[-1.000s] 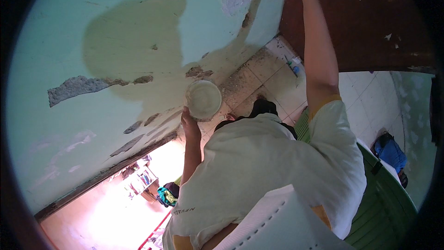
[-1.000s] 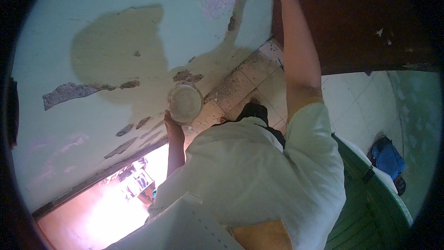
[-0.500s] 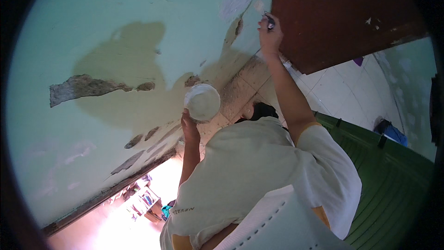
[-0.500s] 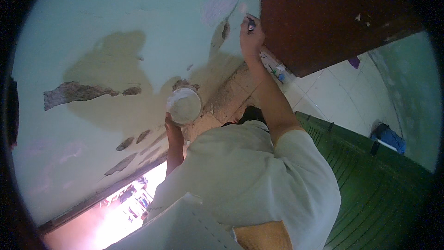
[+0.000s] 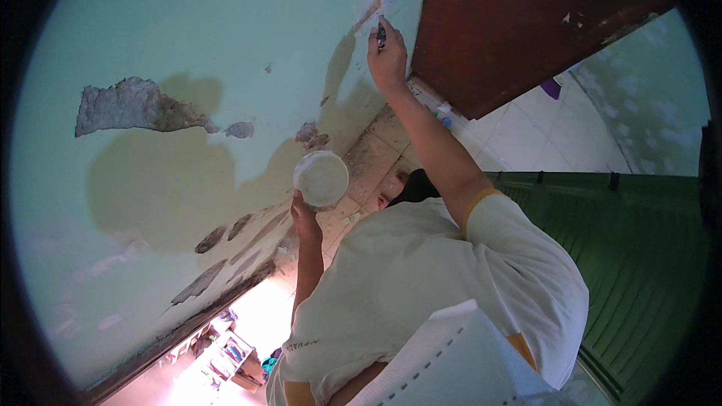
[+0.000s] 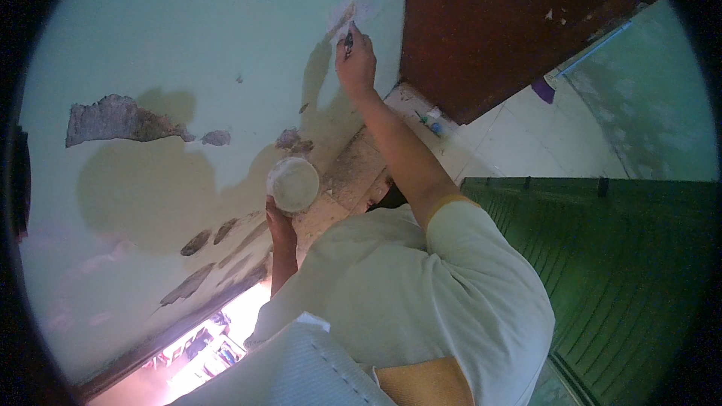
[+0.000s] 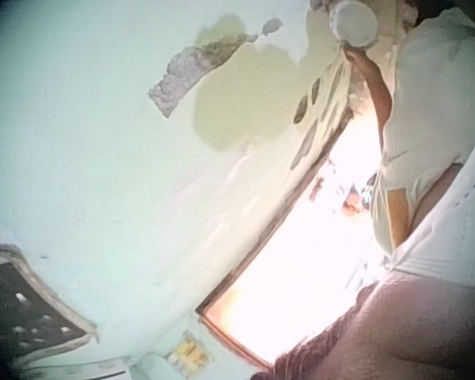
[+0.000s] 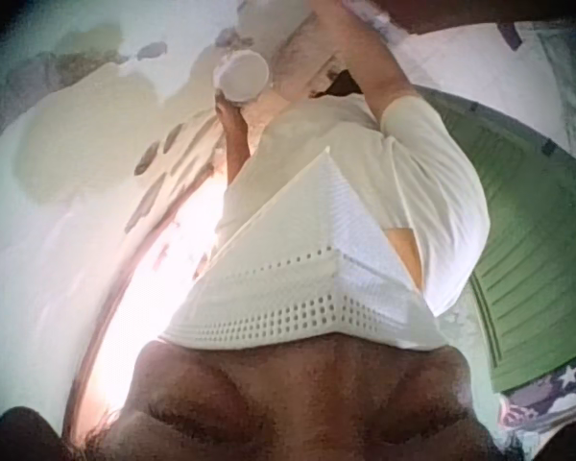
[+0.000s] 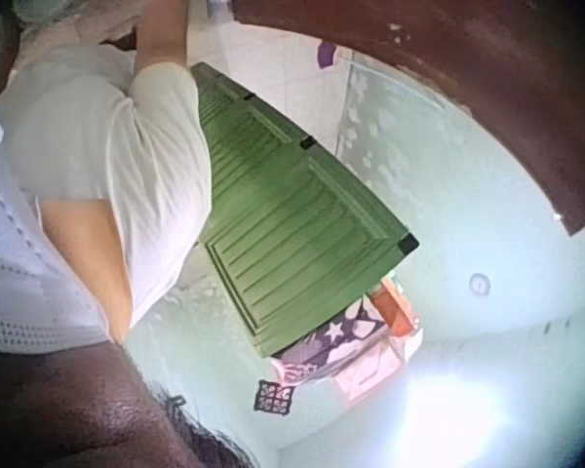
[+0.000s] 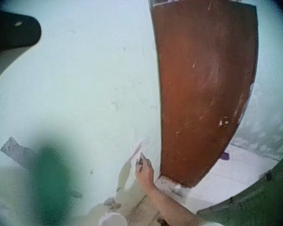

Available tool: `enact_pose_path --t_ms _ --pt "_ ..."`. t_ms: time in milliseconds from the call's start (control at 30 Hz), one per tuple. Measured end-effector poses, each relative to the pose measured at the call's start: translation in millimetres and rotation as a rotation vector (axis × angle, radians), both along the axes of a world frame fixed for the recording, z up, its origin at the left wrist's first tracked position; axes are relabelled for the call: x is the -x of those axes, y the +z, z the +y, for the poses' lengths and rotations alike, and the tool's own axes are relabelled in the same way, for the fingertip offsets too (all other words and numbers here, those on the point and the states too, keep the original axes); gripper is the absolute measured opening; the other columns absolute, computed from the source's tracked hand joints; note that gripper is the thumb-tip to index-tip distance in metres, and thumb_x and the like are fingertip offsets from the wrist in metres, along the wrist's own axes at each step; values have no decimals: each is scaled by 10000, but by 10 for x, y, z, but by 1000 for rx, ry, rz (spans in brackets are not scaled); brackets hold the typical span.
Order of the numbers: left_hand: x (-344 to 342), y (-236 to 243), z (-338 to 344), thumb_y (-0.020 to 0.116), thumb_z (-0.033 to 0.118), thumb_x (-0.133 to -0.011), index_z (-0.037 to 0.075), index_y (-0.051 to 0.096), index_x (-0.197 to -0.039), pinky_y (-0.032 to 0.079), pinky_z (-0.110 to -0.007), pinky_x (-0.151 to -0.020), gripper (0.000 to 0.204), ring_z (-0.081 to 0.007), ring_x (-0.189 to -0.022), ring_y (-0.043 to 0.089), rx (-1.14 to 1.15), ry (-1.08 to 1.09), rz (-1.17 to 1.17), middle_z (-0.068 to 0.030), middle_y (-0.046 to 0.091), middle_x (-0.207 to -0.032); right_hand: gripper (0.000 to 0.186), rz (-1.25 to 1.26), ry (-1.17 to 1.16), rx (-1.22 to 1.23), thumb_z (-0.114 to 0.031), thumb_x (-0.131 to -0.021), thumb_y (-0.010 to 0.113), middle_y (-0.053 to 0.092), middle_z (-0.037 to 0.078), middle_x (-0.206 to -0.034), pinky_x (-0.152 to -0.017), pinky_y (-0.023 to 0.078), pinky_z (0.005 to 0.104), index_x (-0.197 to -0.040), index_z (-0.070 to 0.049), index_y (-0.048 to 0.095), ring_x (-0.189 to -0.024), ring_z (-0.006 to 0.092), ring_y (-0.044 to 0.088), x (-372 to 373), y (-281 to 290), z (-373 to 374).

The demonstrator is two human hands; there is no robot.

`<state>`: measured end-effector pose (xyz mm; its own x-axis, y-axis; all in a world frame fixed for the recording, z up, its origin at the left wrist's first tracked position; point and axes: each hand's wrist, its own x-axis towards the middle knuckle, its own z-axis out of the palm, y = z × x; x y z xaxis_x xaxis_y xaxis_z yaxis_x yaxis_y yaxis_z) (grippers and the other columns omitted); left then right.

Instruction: The person applies white plaster to damaged areas of a wall using a putty knife while holding a container of the plaster.

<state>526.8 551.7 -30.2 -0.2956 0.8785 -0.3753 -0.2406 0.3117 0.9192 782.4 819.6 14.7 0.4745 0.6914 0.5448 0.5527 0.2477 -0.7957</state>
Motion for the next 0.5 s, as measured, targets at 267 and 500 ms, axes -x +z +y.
enact_pose_path --t_ms 267,500 --pt "233 -286 -159 420 561 -973 -54 416 -1378 417 -426 -1022 736 -282 -1244 491 39 5 -33 -179 497 -1353 336 18 24 -15 -222 -956 572 642 230 -1051 -798 521 381 -1150 46 627 -926 347 649 -76 204 -419" --pt "98 -228 -234 439 556 -961 -57 390 -1404 421 -432 -1022 758 -298 -1240 500 -22 155 -10 -179 487 -1364 336 -33 10 -4 -221 -953 572 642 236 -1078 -825 525 400 -1170 32 616 -964 358 649 -386 68 -9"
